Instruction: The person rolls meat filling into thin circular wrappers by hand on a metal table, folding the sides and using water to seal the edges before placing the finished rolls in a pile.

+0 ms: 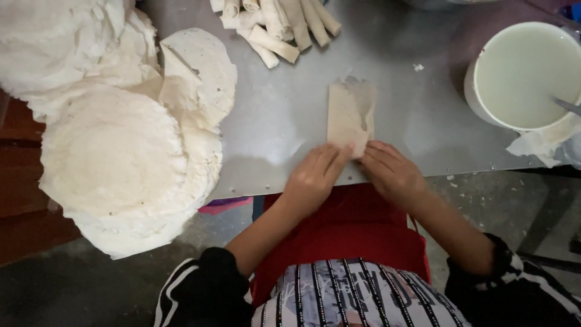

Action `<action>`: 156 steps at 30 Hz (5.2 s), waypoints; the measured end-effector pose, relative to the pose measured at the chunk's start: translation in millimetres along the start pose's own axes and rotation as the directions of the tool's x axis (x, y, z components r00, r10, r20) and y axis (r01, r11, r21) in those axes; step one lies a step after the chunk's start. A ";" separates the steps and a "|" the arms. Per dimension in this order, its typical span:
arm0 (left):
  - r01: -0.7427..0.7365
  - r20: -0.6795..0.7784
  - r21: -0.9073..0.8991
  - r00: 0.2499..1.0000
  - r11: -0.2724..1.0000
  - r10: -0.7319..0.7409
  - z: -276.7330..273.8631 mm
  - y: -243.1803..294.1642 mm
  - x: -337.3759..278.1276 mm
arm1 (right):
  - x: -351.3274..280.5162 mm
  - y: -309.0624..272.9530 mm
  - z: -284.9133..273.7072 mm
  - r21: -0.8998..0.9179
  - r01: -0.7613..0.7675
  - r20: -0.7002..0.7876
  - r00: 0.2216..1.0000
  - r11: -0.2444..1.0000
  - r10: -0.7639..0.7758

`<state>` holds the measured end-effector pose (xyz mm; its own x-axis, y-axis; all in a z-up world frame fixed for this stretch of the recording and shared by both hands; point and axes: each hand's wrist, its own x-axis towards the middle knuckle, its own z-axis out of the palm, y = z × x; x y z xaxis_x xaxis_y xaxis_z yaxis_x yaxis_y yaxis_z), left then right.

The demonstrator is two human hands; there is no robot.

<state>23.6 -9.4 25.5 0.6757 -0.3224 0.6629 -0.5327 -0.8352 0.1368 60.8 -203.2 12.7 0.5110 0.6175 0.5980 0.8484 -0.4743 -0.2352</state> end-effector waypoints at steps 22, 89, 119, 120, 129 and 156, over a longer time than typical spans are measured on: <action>-0.305 0.201 0.327 0.947 0.894 0.250 11.8 -27.1 16.0 | -30.2 66.2 28.2 0.198 -0.124 0.002 0.992 0.972 0.126; 0.188 0.613 -0.009 0.777 0.982 -0.143 75.9 -77.4 96.1 | 61.5 152.9 45.3 0.212 -0.463 0.232 0.879 0.861 0.416; 0.694 -0.025 0.278 0.697 0.665 -0.717 4.0 -185.4 2.6 | 40.0 66.6 45.2 0.729 -0.592 0.159 0.635 0.344 0.756; 0.746 -0.113 0.347 0.635 0.568 -0.764 4.7 -194.2 -9.0 | 41.2 64.8 43.0 0.695 -0.603 0.146 0.652 0.392 0.744; 0.584 -0.042 -0.479 0.731 0.656 -0.681 -82.2 -96.1 109.5 | 46.8 29.5 6.8 0.687 -0.665 0.148 0.524 0.294 0.838; 0.166 0.465 -0.369 0.885 0.915 0.027 7.9 0.7 -6.4 | 37.8 93.7 60.4 -0.334 0.170 0.506 0.862 0.927 0.024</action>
<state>22.9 -11.5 15.6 0.8205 -0.5148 0.2484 -0.5631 -0.6531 0.5064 167.9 -186.4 -33.0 0.5310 0.8385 0.1223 0.8273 -0.5442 0.1391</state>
